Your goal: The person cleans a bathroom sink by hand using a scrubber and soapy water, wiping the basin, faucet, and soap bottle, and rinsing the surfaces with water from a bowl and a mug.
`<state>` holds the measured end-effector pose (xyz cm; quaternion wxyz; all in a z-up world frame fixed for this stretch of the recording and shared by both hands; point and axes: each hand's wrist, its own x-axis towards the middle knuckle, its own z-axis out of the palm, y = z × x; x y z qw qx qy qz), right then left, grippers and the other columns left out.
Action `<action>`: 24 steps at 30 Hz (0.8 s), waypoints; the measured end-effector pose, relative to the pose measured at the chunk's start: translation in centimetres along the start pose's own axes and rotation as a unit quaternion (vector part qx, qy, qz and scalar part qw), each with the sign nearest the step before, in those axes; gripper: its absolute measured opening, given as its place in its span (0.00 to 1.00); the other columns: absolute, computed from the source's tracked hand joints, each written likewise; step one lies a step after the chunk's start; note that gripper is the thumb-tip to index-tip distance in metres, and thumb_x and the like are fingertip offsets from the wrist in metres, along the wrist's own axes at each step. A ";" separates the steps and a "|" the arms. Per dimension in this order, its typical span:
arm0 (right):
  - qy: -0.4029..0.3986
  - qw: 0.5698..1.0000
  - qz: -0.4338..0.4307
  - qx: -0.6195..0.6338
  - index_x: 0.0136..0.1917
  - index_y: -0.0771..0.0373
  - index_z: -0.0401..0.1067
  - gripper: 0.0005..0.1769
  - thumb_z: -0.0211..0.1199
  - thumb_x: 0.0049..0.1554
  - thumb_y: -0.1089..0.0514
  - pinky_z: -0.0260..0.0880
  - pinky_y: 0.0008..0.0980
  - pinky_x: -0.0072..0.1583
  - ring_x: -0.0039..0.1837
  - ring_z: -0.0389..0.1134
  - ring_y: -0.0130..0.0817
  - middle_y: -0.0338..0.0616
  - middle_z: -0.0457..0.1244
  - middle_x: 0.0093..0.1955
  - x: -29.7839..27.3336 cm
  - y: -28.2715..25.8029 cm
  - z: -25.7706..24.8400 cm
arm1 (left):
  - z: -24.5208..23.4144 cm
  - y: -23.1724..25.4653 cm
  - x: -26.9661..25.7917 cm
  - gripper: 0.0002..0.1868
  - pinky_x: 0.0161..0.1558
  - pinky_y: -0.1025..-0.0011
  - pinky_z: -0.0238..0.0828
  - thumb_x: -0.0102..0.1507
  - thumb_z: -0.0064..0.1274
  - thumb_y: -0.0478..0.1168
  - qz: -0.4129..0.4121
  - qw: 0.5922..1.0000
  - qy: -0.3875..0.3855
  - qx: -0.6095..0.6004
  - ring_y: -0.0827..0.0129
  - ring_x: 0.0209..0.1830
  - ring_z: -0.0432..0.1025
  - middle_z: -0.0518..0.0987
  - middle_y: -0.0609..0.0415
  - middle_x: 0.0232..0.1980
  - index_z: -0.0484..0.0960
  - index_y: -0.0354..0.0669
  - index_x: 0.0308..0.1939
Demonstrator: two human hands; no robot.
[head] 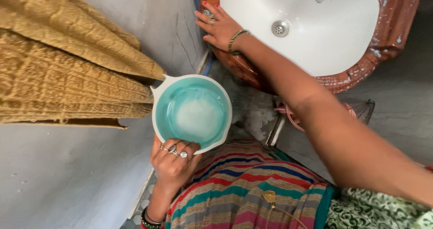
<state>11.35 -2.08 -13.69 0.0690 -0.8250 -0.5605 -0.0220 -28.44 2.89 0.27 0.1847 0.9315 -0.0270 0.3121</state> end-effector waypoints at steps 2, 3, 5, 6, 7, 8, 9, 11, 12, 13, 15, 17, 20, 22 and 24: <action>-0.028 0.990 -0.133 0.036 0.80 0.64 0.58 0.30 0.45 0.70 0.47 0.31 0.57 0.81 0.87 0.28 0.53 0.43 0.40 0.88 -0.8 2.5 -1.1 | -0.5 -0.8 -0.5 0.12 0.55 0.55 0.71 0.44 0.70 0.38 0.006 1.000 0.002 -0.006 0.68 0.35 0.73 0.78 0.61 0.29 0.84 0.46 0.29; -0.044 0.978 -0.206 0.012 0.78 0.61 0.60 0.31 0.45 0.66 0.47 0.31 0.58 0.81 0.86 0.29 0.52 0.43 0.42 0.87 -2.3 2.5 -1.0 | -0.7 -1.2 -0.7 0.13 0.55 0.54 0.71 0.43 0.69 0.37 0.015 1.000 0.000 -0.015 0.67 0.35 0.74 0.78 0.60 0.30 0.85 0.46 0.30; -0.086 0.919 -0.380 -0.055 0.71 0.59 0.66 0.31 0.47 0.57 0.47 0.35 0.63 0.79 0.84 0.36 0.54 0.42 0.50 0.81 -8.5 2.2 -0.9 | -0.6 -1.8 -1.2 0.12 0.58 0.52 0.71 0.44 0.69 0.36 0.009 1.000 0.017 -0.004 0.69 0.34 0.73 0.77 0.61 0.29 0.84 0.47 0.29; -0.046 0.888 -0.455 -0.046 0.71 0.64 0.69 0.30 0.45 0.62 0.47 0.42 0.63 0.78 0.81 0.44 0.49 0.51 0.56 0.74 -12.1 2.3 -1.4 | -0.4 -1.9 -1.3 0.11 0.60 0.49 0.71 0.45 0.69 0.35 0.009 1.000 0.028 0.002 0.70 0.33 0.72 0.76 0.63 0.28 0.84 0.48 0.28; -0.156 0.872 -0.463 0.041 0.64 0.66 0.71 0.28 0.48 0.59 0.46 0.48 0.59 0.75 0.78 0.48 0.55 0.60 0.56 0.72 -15.5 2.8 -2.3 | -0.3 -2.2 -1.3 0.11 0.60 0.49 0.71 0.45 0.69 0.35 0.008 1.000 0.029 0.007 0.70 0.33 0.72 0.76 0.63 0.28 0.84 0.48 0.28; -0.291 0.804 -0.514 -0.058 0.65 0.69 0.71 0.26 0.46 0.65 0.49 0.46 0.61 0.77 0.81 0.48 0.46 0.53 0.59 0.69 -18.5 3.6 -3.6 | -0.3 -2.3 -1.3 0.11 0.60 0.50 0.71 0.45 0.69 0.36 0.001 0.999 0.034 -0.012 0.70 0.33 0.72 0.76 0.62 0.29 0.83 0.48 0.28; -0.465 0.825 -0.310 0.083 0.68 0.59 0.72 0.29 0.49 0.55 0.56 0.49 0.51 0.72 0.79 0.45 0.48 0.48 0.55 0.82 -20.9 4.0 -4.5 | -0.3 -2.6 -1.2 0.11 0.60 0.51 0.71 0.45 0.69 0.37 -0.003 0.999 0.039 -0.029 0.70 0.33 0.72 0.77 0.62 0.29 0.82 0.48 0.27; -0.443 0.769 -0.458 0.041 0.59 0.63 0.74 0.21 0.50 0.57 0.55 0.46 0.52 0.76 0.80 0.46 0.49 0.57 0.56 0.79 -20.7 5.3 -4.7 | -0.1 -2.9 -0.6 0.11 0.62 0.48 0.70 0.45 0.68 0.37 0.007 0.999 0.039 -0.025 0.71 0.33 0.72 0.77 0.62 0.29 0.82 0.48 0.28; -0.414 0.692 -0.591 -0.002 0.50 0.66 0.77 0.18 0.51 0.60 0.54 0.43 0.54 0.79 0.82 0.46 0.51 0.66 0.57 0.75 -20.4 5.7 -4.7 | 0.2 -3.0 -0.2 0.11 0.63 0.45 0.69 0.45 0.68 0.37 0.016 0.999 0.038 -0.026 0.71 0.32 0.72 0.77 0.62 0.29 0.82 0.48 0.28; -0.406 0.737 -0.539 -0.033 0.46 0.64 0.78 0.21 0.45 0.65 0.55 0.41 0.50 0.80 0.83 0.46 0.43 0.59 0.60 0.73 -19.3 5.4 -3.9 | 0.3 -3.1 0.2 0.11 0.63 0.45 0.69 0.45 0.68 0.37 0.019 0.999 0.036 -0.026 0.71 0.32 0.72 0.77 0.62 0.29 0.82 0.48 0.28; -0.238 0.837 -0.493 -0.014 0.49 0.63 0.81 0.24 0.42 0.66 0.54 0.40 0.52 0.81 0.83 0.45 0.41 0.53 0.61 0.70 -14.8 4.4 -1.4 | 1.0 -3.1 1.0 0.11 0.63 0.48 0.71 0.43 0.67 0.37 0.008 0.998 0.026 -0.050 0.71 0.31 0.71 0.75 0.61 0.27 0.82 0.48 0.26; -0.141 0.897 -0.412 0.074 0.46 0.61 0.81 0.24 0.48 0.56 0.46 0.33 0.70 0.75 0.80 0.36 0.55 0.44 0.59 0.76 -7.9 4.6 0.6 | 1.8 -3.3 1.9 0.11 0.63 0.49 0.71 0.43 0.68 0.37 0.020 0.998 0.019 -0.052 0.71 0.32 0.72 0.76 0.61 0.28 0.82 0.48 0.27; -0.024 0.973 -0.213 0.091 0.68 0.54 0.74 0.23 0.45 0.66 0.51 0.28 0.66 0.80 0.86 0.26 0.54 0.40 0.49 0.84 1.9 6.7 2.0 | 2.6 -2.6 2.5 0.11 0.62 0.50 0.71 0.44 0.68 0.36 0.026 0.999 0.016 -0.043 0.71 0.36 0.74 0.78 0.62 0.31 0.83 0.48 0.28; 0.053 0.981 -0.129 0.139 0.76 0.57 0.67 0.26 0.41 0.71 0.52 0.28 0.66 0.81 0.87 0.27 0.60 0.42 0.47 0.87 5.5 9.0 1.4 | 3.7 -2.0 3.4 0.11 0.62 0.50 0.70 0.44 0.67 0.35 0.028 0.999 0.019 -0.034 0.71 0.37 0.75 0.79 0.62 0.32 0.83 0.48 0.29; 0.016 0.976 -0.161 0.143 0.74 0.56 0.69 0.24 0.45 0.69 0.50 0.28 0.64 0.82 0.87 0.28 0.58 0.37 0.47 0.86 4.5 8.7 1.8 | 4.2 -1.1 3.5 0.13 0.60 0.52 0.72 0.42 0.68 0.37 0.011 0.999 0.013 -0.044 0.70 0.37 0.75 0.78 0.61 0.31 0.83 0.48 0.28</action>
